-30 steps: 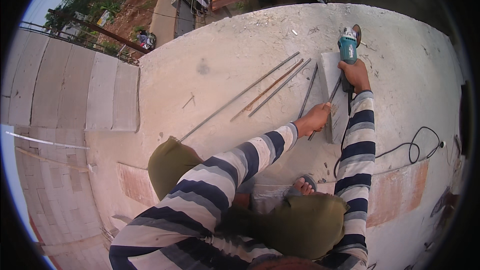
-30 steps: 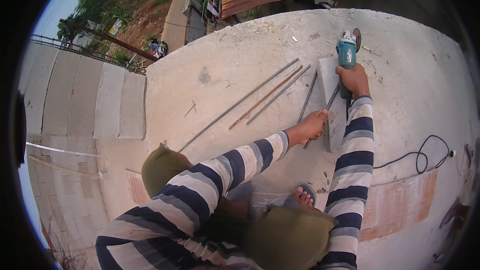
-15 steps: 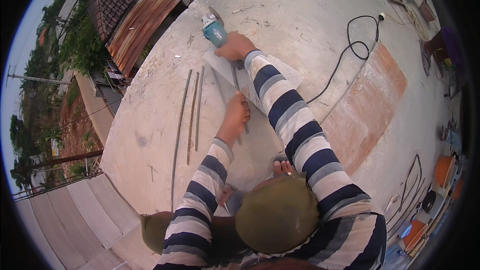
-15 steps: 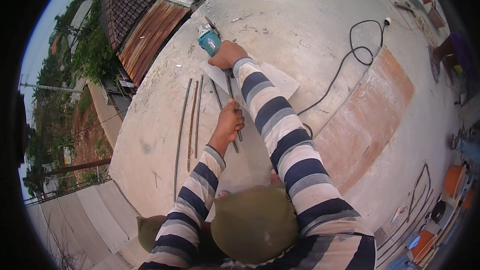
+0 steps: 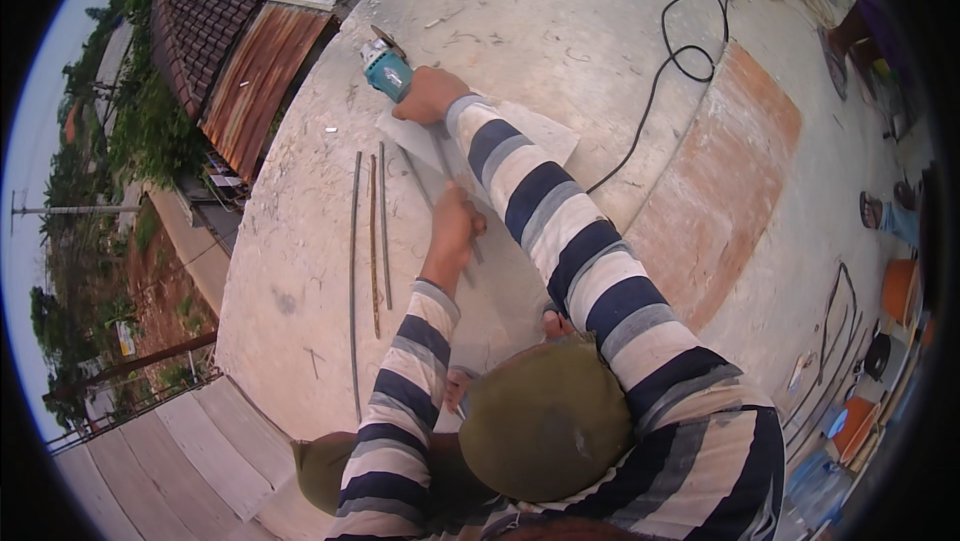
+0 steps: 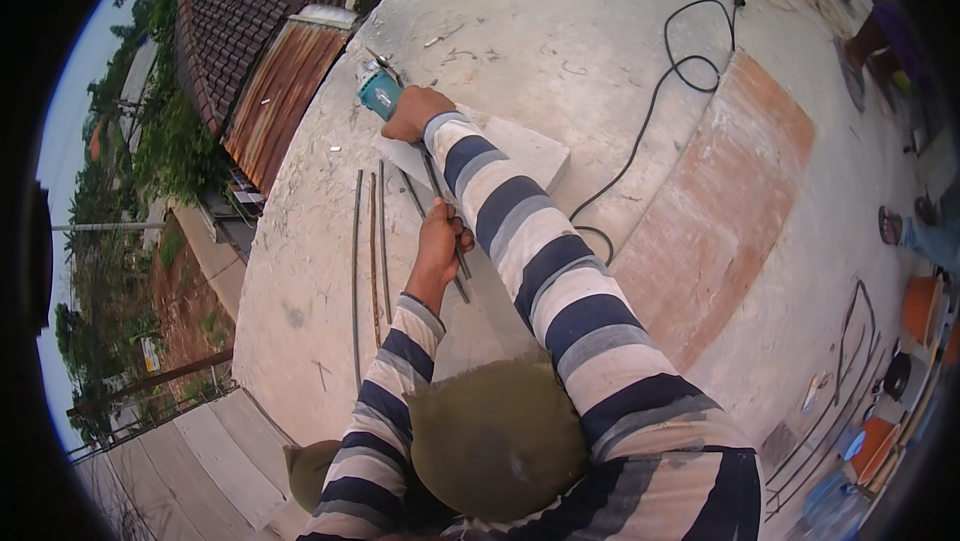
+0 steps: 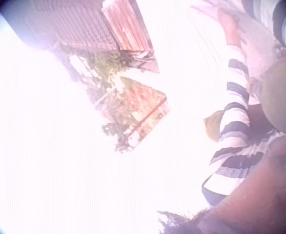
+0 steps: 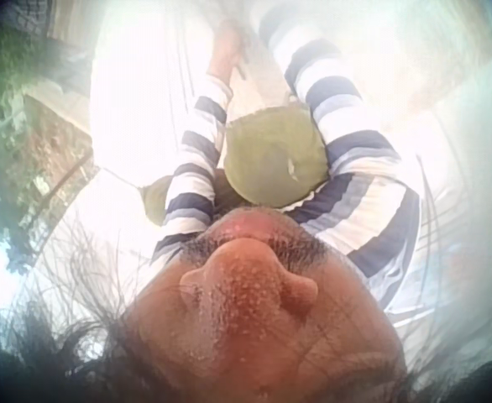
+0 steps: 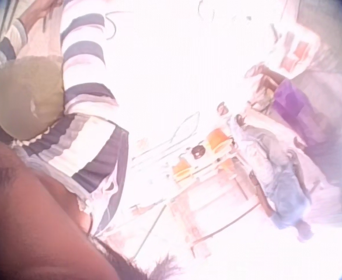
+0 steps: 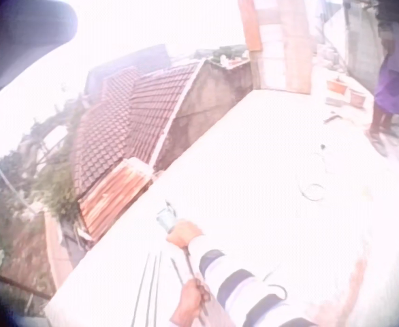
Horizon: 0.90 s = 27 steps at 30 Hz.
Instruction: The person plugs in an angle grinder and cuts several metal rods to length on a concrete rooftop. They position each rod on a block, cut it, and set the pieces aside.
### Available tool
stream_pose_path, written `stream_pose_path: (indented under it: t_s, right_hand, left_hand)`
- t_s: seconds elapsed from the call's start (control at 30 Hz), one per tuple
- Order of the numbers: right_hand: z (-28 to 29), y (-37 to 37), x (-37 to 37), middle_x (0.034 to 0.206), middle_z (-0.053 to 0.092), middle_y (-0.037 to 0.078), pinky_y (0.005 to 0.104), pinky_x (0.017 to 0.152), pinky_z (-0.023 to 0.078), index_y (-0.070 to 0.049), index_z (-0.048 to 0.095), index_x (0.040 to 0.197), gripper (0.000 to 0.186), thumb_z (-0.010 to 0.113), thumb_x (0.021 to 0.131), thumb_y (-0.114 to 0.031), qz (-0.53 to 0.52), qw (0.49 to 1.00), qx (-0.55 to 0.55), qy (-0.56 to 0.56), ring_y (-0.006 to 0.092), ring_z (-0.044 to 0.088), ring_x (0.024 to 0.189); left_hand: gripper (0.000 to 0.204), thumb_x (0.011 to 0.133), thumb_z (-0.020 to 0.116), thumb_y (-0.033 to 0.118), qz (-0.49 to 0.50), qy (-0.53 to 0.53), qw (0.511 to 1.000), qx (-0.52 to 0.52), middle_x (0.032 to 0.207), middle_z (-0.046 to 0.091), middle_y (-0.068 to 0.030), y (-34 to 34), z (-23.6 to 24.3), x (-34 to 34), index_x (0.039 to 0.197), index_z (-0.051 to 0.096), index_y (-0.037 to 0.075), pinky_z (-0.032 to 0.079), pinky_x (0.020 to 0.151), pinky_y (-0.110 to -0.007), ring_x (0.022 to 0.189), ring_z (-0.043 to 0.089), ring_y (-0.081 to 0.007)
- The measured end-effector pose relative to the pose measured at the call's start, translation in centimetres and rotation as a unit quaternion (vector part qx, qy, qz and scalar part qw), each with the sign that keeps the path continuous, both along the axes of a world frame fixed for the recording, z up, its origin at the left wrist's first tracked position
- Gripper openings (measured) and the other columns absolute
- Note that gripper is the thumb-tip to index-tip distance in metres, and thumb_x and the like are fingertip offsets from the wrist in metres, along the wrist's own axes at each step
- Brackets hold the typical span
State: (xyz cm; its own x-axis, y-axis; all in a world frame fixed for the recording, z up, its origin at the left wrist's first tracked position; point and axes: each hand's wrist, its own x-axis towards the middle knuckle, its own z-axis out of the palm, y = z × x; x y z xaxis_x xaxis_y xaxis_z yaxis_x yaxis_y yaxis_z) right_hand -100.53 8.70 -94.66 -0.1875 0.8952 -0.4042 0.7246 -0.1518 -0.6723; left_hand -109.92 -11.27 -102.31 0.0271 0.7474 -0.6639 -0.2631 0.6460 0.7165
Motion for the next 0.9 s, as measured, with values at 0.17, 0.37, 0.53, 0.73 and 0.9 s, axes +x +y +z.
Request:
stream_pose_path:
  t_s: [0.17,0.37,0.53,0.73,0.9]
  right_hand:
    - [0.0,0.0,0.1,0.135,0.075,0.024,0.0413,0.107,0.058,0.001,0.076,0.13,0.064,0.083,0.082,-0.04,-0.003,1.0,0.005,0.003,0.0369,0.074,0.124]
    - [-0.2,0.1,-0.1,0.132,0.076,0.024,0.0416,0.105,0.059,0.002,0.077,0.127,0.063,0.083,0.081,-0.04,-0.003,1.0,0.011,0.002,0.0374,0.075,0.122]
    - [-0.4,0.4,-0.2,0.131,0.076,0.024,0.0417,0.105,0.059,0.001,0.078,0.126,0.063,0.083,0.08,-0.041,0.0,1.0,0.009,-0.004,0.037,0.075,0.122]
    - [-0.2,0.4,-0.4,0.132,0.077,0.023,0.0413,0.105,0.059,0.0,0.078,0.128,0.062,0.083,0.081,-0.04,0.005,1.0,0.017,-0.017,0.037,0.075,0.122]
    - [-0.2,0.5,-0.4,0.133,0.076,0.023,0.0409,0.106,0.058,-0.001,0.078,0.127,0.061,0.083,0.081,-0.04,0.012,0.999,0.015,-0.025,0.0364,0.075,0.123]
  left_hand:
    - [0.035,0.12,0.037,0.037,0.0,0.018,1.0,0.012,0.071,0.046,-0.0016,-0.1,-0.5,0.2,0.102,0.053,0.011,0.043,0.056,-0.038,0.056,0.05,-0.0209]
    - [0.037,0.12,0.036,0.039,-0.003,0.024,1.0,0.014,0.071,0.046,-0.0018,-0.1,-0.9,0.1,0.106,0.054,0.01,0.043,0.055,-0.039,0.055,0.049,-0.0205]
    - [0.037,0.119,0.037,0.041,0.002,0.017,1.0,0.014,0.072,0.046,-0.0013,0.0,-1.1,0.2,0.106,0.054,0.011,0.043,0.055,-0.038,0.055,0.049,-0.0199]
    - [0.034,0.119,0.037,0.039,0.003,0.016,1.0,0.02,0.073,0.046,-0.0011,-0.1,-0.9,0.3,0.106,0.053,0.011,0.041,0.053,-0.037,0.054,0.048,-0.019]
    - [0.038,0.121,0.032,0.04,0.012,0.024,1.0,0.012,0.068,0.036,0.0012,0.0,0.2,1.1,0.098,0.047,0.014,0.036,0.052,-0.035,0.053,0.04,-0.0163]
